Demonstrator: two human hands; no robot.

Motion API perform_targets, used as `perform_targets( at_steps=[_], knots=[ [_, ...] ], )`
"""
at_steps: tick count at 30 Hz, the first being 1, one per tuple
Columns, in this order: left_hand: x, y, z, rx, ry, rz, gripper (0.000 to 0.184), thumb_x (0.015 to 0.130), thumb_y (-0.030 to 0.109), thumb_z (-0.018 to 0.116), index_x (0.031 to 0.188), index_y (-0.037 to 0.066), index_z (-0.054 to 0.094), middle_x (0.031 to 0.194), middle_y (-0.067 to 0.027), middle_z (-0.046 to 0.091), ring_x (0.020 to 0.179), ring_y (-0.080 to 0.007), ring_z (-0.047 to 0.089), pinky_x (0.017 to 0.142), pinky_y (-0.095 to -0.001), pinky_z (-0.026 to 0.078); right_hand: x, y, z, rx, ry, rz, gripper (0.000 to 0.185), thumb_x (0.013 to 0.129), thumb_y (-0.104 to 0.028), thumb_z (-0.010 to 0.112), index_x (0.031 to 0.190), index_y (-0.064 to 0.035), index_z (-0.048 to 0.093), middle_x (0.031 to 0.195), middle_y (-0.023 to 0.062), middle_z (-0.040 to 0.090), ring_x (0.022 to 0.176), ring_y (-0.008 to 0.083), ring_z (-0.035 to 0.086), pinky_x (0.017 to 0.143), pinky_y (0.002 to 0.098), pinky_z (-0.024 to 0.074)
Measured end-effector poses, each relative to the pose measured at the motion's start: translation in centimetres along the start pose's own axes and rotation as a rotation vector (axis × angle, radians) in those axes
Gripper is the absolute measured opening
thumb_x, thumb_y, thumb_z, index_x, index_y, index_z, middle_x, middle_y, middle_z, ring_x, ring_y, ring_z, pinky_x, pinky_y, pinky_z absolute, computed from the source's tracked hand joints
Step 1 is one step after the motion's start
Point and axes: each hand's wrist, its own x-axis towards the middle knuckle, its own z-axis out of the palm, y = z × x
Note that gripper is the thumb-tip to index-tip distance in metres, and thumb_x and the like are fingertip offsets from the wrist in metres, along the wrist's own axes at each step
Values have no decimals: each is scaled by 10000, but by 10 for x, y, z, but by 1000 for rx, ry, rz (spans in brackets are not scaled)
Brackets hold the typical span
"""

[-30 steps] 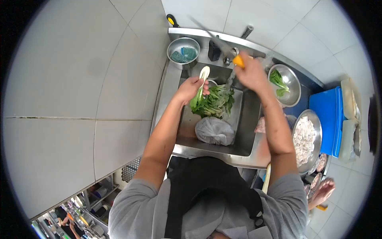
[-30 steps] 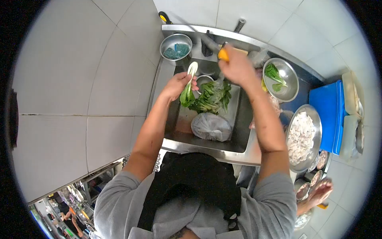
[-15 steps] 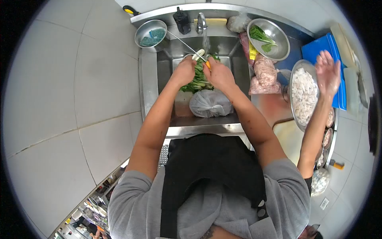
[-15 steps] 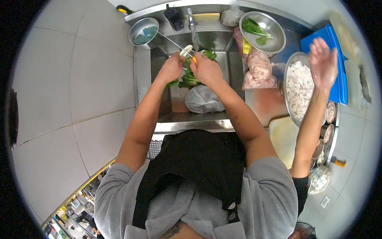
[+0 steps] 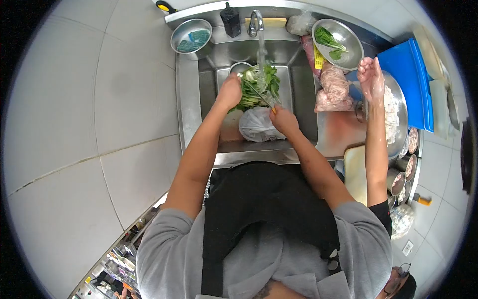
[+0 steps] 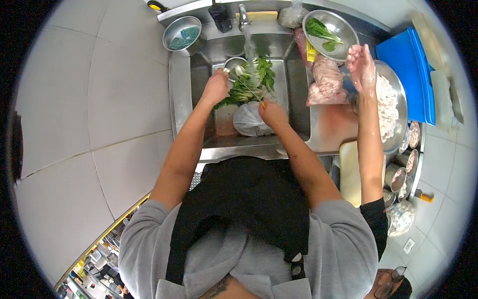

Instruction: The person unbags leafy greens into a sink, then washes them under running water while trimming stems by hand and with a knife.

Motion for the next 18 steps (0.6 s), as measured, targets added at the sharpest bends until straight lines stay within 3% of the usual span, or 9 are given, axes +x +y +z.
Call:
perform_targets(
  at_steps=[6,8,9,10,13,16,18],
  knots=[
    [-27,-17,-64,-22,98,19,156,976,116,489,1000,-34,525,1003,-275,636,964,-467,610,819,-505,477,-27,-6,24,-36,-43,128,351,963,-373,513,1058,-41,576,912,247,685,856,442,668,752,546,529],
    [-43,-25,-85,-309,170,95,144,998,131,478,1021,-7,513,946,-236,645,921,-426,633,795,-461,494,-19,-10,41,-59,-23,113,363,960,-382,518,1056,-37,580,906,242,688,848,442,670,753,545,530],
    [-52,-28,-94,-328,177,76,184,1038,187,445,1069,21,517,934,-189,658,906,-369,654,795,-418,506,-15,-8,51,-71,-12,110,369,958,-386,520,1056,-36,583,904,240,689,844,441,671,753,544,531],
    [-62,-29,-104,-330,184,75,184,1038,187,445,1069,21,517,934,-189,658,906,-369,654,795,-418,506,-13,-12,57,-82,-2,107,375,956,-391,523,1055,-34,585,901,238,690,840,441,672,753,544,531],
    [-93,-29,-128,-437,242,38,286,1078,288,398,1108,41,538,940,-48,635,883,-151,602,820,-305,483,-12,-42,67,3,73,-5,365,933,-350,557,1071,-12,575,925,243,679,858,443,666,766,538,528],
    [-119,-32,-147,-410,347,13,274,1078,271,387,1122,43,534,924,-81,662,863,-211,647,811,-327,502,-18,-81,83,68,114,-81,364,918,-322,580,1082,3,568,941,247,671,869,445,661,774,534,525],
    [-134,-28,-161,-416,375,35,273,1078,264,390,1115,35,534,909,-83,657,854,-218,648,804,-339,508,-22,-111,93,323,237,-174,366,872,-256,631,1120,7,575,977,271,672,931,467,647,787,503,530]
  ],
)
